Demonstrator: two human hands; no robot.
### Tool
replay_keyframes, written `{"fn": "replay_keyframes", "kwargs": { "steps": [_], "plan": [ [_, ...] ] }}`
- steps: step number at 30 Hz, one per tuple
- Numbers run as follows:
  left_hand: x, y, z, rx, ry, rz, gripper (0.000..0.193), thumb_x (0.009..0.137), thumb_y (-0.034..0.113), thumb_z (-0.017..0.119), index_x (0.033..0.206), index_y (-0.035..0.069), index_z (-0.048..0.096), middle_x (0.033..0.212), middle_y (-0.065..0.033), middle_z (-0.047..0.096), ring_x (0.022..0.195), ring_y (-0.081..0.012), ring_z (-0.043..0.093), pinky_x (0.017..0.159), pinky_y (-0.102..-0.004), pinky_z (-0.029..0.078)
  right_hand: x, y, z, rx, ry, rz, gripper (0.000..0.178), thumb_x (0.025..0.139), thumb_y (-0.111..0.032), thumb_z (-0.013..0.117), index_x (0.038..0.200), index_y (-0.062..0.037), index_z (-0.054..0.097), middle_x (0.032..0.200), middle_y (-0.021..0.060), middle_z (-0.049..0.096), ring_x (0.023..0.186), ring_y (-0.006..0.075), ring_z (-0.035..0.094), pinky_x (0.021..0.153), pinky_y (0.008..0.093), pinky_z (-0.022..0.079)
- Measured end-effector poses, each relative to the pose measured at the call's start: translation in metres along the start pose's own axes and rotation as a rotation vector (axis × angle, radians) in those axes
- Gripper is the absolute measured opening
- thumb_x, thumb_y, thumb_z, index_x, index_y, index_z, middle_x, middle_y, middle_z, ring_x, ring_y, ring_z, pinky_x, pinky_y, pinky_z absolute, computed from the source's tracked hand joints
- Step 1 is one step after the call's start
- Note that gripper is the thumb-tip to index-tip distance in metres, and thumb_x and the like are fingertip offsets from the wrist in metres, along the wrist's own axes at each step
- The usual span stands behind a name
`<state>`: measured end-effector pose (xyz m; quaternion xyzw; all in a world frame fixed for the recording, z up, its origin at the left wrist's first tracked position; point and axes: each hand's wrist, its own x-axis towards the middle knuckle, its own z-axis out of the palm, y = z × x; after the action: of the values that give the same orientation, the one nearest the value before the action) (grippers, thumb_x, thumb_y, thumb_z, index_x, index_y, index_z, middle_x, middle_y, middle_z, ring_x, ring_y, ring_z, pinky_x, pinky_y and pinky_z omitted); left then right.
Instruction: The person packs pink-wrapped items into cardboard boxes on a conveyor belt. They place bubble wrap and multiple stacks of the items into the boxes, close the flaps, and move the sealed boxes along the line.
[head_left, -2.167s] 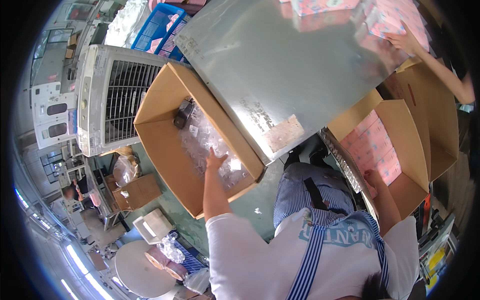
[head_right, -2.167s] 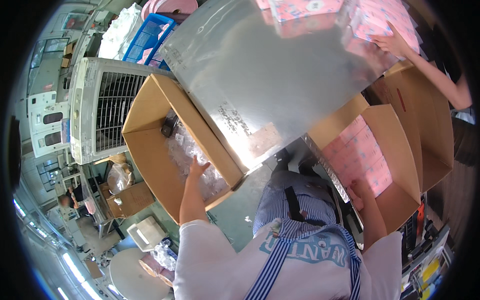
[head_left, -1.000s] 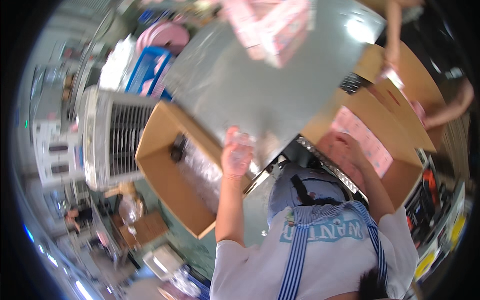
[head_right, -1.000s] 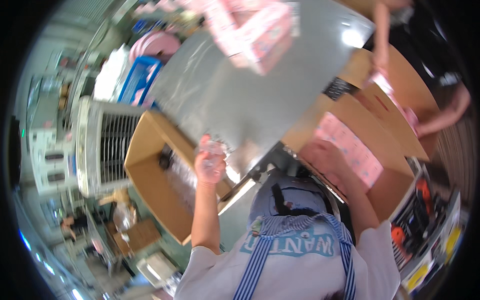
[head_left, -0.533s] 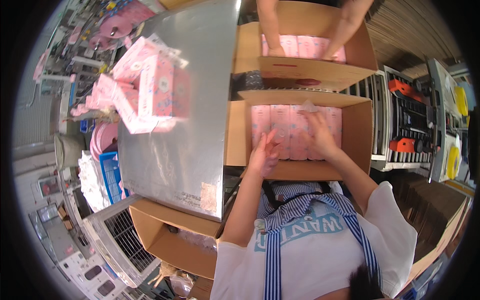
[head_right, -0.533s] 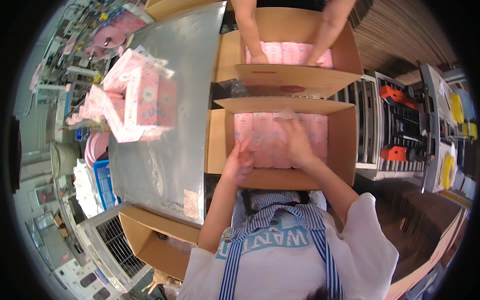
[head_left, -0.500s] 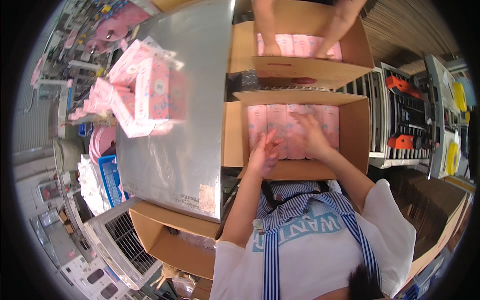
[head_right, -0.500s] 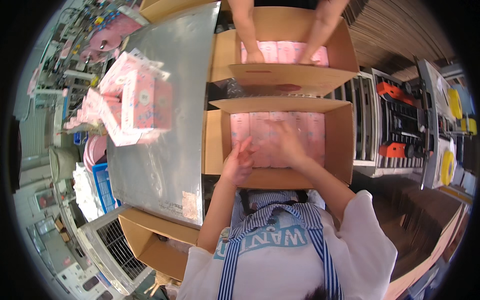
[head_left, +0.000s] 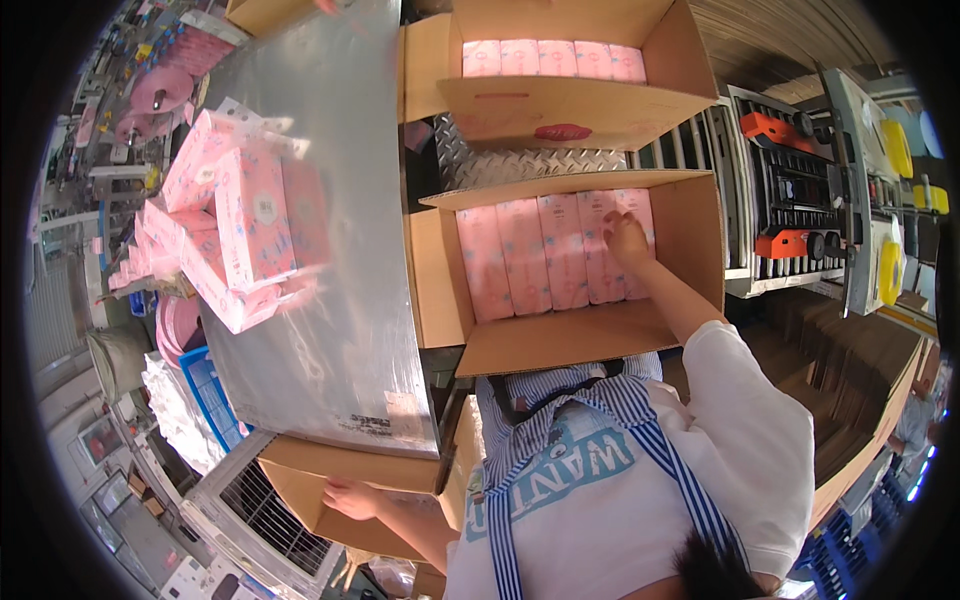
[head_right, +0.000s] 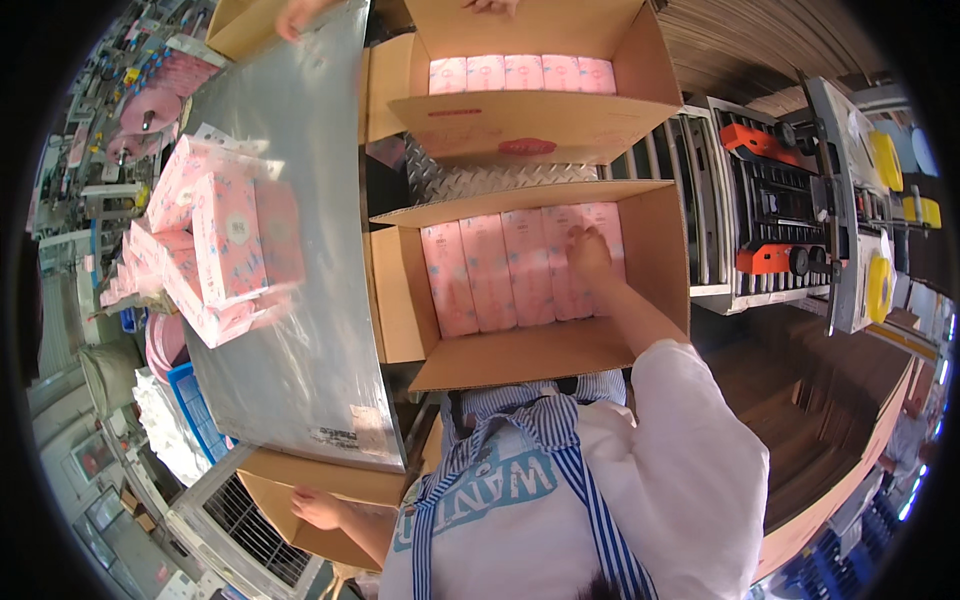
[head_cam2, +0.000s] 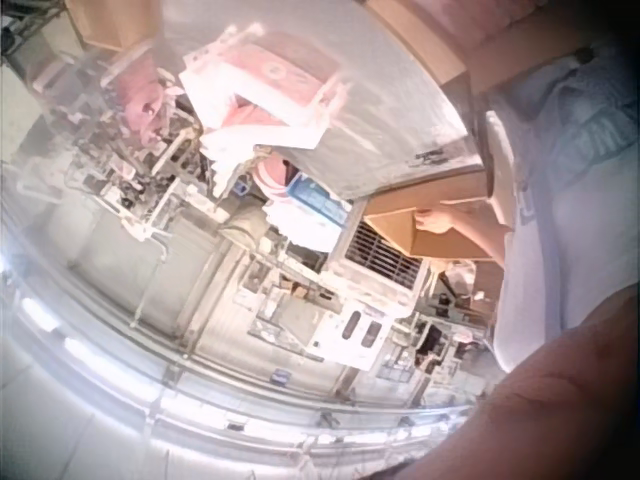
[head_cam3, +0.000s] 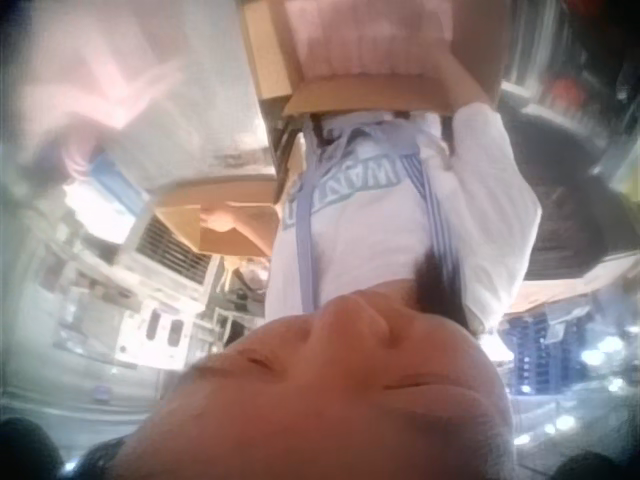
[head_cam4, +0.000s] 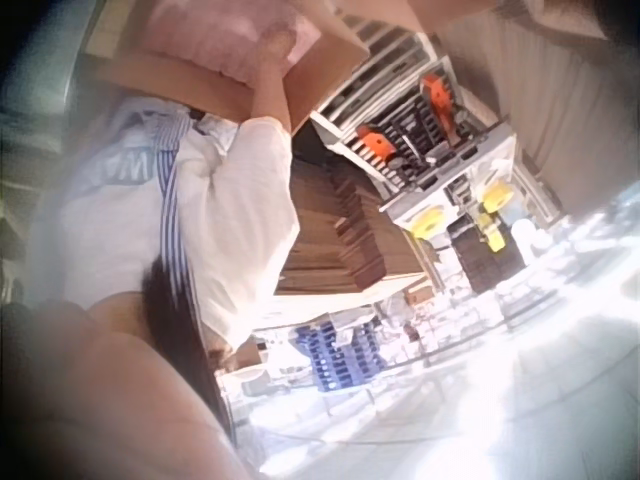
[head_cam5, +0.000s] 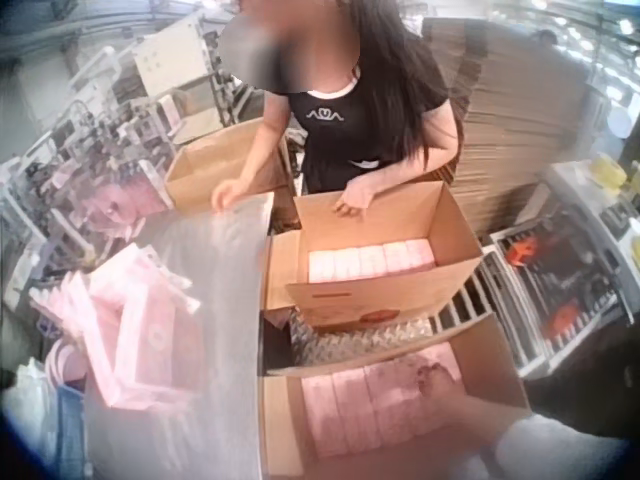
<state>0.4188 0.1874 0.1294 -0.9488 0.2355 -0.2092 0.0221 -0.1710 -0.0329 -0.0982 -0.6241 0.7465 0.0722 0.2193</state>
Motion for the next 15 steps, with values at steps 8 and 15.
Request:
{"fn": "replay_keyframes", "kwargs": {
  "steps": [8,15],
  "plan": [
    [-0.084,-0.058,0.078,-0.642,-0.494,-0.736,0.071,0.094,0.052,0.050,0.112,-0.016,0.056,0.108,-0.0263,0.063,0.084,-0.0362,0.064,0.072,-0.0445,0.054,0.023,-0.021,0.000,-0.204,-0.017,0.298,0.074,0.073,-0.025,0.076,0.137,-0.0201,0.039,0.134,0.0117,0.040,0.130,0.0364,0.034,0.091,0.0514,0.045],
    [-0.073,-0.052,0.071,-0.561,-0.605,-0.714,0.062,0.090,0.042,0.060,0.100,-0.019,0.060,0.098,-0.0269,0.065,0.080,-0.0342,0.064,0.068,-0.0417,0.055,-0.033,0.066,0.042,0.256,-0.461,0.118,0.052,0.080,-0.016,0.069,0.126,-0.0067,0.045,0.124,0.0219,0.049,0.108,0.0461,0.054,0.095,0.0486,0.045]
  ]
}}
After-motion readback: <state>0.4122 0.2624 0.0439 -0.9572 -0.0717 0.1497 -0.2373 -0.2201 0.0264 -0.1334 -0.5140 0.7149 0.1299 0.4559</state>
